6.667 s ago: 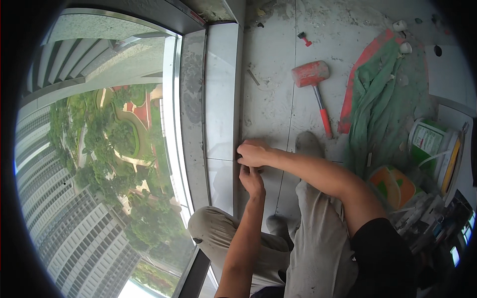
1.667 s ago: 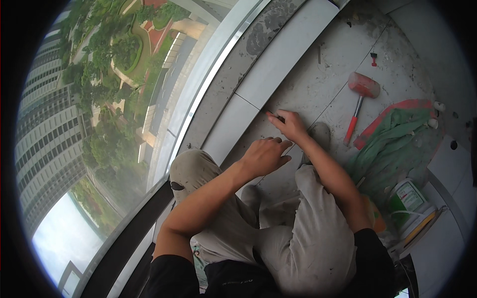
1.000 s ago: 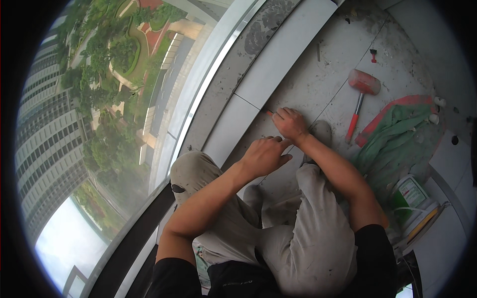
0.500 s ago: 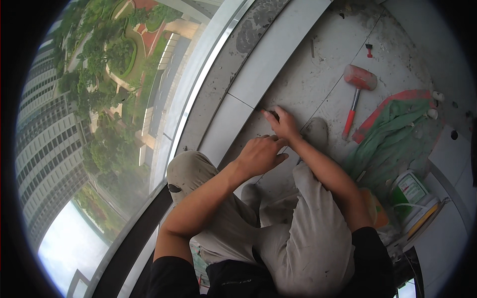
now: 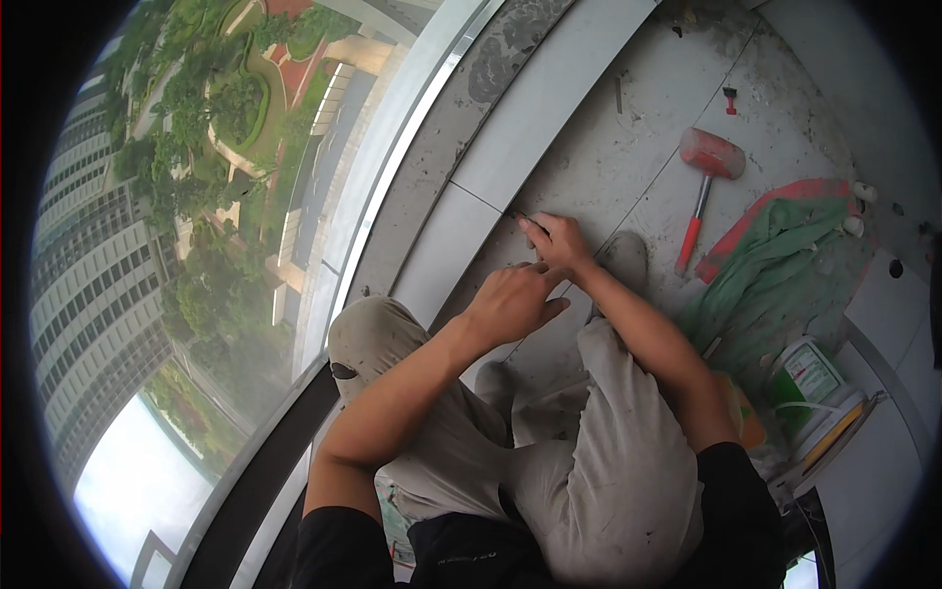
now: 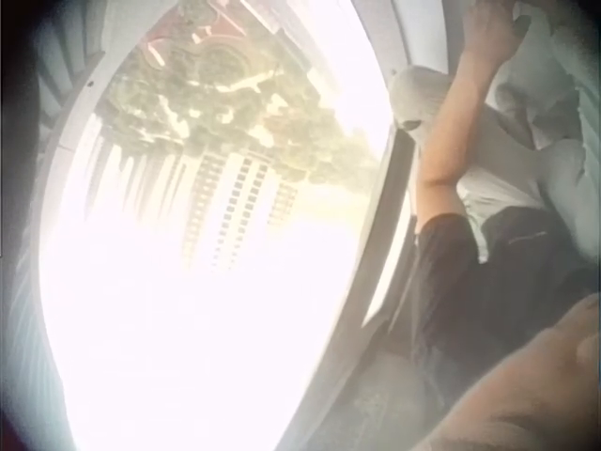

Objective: Applying mortar to tiles and installing them on a window sill ledge using a mallet.

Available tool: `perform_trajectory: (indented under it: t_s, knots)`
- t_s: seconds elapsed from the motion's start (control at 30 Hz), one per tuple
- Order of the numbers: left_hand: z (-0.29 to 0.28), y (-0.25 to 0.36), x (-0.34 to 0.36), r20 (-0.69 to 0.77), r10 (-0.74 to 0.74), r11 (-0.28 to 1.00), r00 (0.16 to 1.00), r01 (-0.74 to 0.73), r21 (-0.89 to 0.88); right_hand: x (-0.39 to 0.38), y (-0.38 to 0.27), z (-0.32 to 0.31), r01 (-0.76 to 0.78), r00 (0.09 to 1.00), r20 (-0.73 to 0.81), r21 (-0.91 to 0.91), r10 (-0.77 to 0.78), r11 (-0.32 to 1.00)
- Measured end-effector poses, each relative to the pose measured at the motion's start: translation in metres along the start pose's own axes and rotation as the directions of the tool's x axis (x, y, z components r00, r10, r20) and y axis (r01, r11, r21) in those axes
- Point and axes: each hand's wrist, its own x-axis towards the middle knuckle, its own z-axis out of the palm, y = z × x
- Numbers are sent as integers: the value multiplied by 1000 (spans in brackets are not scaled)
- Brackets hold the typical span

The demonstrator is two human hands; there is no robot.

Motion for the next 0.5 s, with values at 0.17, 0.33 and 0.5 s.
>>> perform_trajectory:
  t_s: [0.17, 0.33, 0.5]
  knots:
    - [-1, 0, -4, 4, 3, 1000, 1000, -3, 8, 1, -13, -15, -265, 956, 199, 280, 214, 923]
    - [-1, 6, 0, 32, 9, 999, 999, -10, 38, 5, -1, -15, 2, 998, 65, -24, 0, 1000]
    - [2, 1, 2, -26, 30, 999, 999, -30, 19, 12, 1, -11, 428, 858, 12, -568, -513, 703]
